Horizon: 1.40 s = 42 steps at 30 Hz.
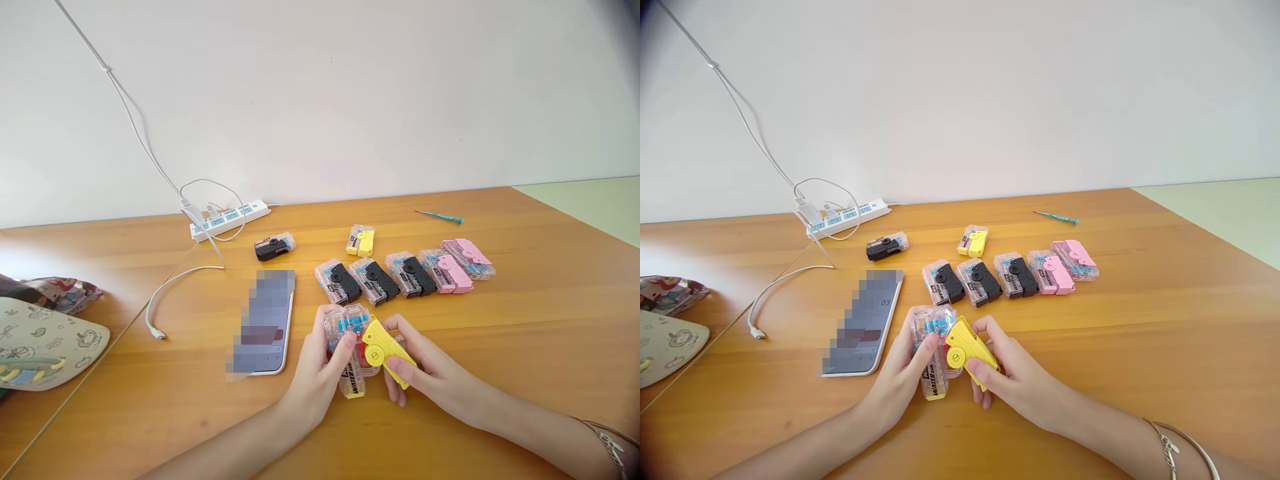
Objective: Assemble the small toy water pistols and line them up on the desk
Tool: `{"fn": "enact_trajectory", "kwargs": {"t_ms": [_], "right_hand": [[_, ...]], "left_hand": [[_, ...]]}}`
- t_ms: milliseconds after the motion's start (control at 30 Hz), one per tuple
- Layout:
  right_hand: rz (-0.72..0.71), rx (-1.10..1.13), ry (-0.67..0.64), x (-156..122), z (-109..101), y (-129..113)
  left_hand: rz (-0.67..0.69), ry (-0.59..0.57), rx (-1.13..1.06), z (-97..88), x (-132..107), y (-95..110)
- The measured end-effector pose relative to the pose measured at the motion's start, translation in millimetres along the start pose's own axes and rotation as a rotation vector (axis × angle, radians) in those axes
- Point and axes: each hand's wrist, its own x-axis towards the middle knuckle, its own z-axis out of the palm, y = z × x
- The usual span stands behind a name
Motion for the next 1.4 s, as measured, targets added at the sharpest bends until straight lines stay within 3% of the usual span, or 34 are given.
{"fn": "enact_trajectory", "kwargs": {"t_ms": [367,600,867,1133,1400], "right_hand": [[0.06,-0.161,-0.034,-1.2,-1.2,-11.2],[0.034,-0.153,-0.036,-0.9,-1.7,-10.7],[0.005,-0.133,0.016,-4.1,0.3,-5.4],[-0.067,-0.159,0.124,-4.8,1.6,-1.9],[-0.035,0.074,0.15,-1.8,-1.5,0.3]], "left_hand": [[0.033,-0.054,0.3,-2.4,-2.8,-5.9],[0.036,-0.056,0.334,-2.4,-3.0,-5.7],[0.041,-0.117,0.557,-5.4,-4.6,-1.0],[0.066,-0.155,0.46,-6.6,-6.7,-4.6],[0.111,-0.397,0.254,-11.6,-2.6,9.9]]}}
